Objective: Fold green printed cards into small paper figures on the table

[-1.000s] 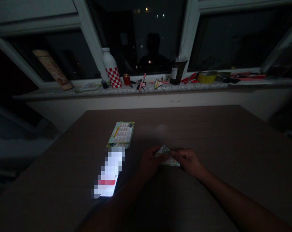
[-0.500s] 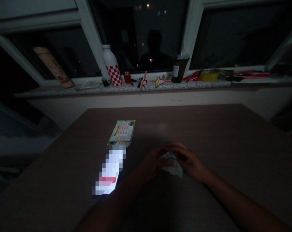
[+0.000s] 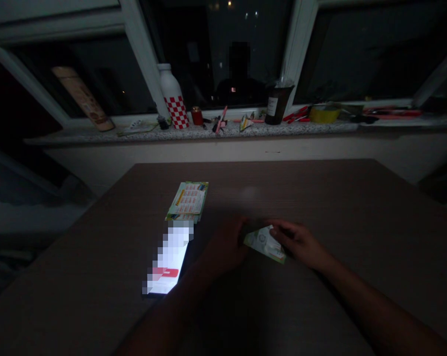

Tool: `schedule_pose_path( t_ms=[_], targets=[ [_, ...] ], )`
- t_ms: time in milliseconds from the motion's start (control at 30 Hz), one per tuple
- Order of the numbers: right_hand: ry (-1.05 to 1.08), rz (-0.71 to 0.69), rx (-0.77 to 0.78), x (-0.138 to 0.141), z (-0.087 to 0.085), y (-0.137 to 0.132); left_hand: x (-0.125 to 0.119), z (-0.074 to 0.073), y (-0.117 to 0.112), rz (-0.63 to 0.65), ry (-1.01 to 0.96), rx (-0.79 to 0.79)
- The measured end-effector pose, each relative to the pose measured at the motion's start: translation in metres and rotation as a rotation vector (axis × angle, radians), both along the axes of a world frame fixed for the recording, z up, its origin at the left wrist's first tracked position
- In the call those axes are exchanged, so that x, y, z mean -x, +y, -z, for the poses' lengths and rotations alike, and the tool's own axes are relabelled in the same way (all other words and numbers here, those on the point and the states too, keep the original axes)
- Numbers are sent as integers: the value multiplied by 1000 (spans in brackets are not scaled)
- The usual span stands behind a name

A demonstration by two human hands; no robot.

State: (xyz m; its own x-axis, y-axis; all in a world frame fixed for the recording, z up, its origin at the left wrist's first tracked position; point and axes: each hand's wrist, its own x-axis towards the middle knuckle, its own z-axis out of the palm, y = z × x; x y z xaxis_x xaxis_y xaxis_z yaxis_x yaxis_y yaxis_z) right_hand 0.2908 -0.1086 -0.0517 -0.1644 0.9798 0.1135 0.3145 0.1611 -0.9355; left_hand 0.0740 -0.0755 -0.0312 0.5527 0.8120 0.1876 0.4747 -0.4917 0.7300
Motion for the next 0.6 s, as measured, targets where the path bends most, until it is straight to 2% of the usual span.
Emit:
schedule_pose_path(
  t_ms=[100, 233, 400, 600],
  targets=[
    [-193, -18, -115, -1, 2, 6, 4, -4, 1, 98, 184, -138],
    [-355, -27, -274, -6, -5, 7, 5, -7, 3, 162, 292, -191],
    [-428, -158, -259, -17, -14, -1, 5, -4, 9, 219, 346, -189],
    [-528, -227, -218, -15, -11, -4, 3, 3, 14, 290, 357, -211]
  ],
)
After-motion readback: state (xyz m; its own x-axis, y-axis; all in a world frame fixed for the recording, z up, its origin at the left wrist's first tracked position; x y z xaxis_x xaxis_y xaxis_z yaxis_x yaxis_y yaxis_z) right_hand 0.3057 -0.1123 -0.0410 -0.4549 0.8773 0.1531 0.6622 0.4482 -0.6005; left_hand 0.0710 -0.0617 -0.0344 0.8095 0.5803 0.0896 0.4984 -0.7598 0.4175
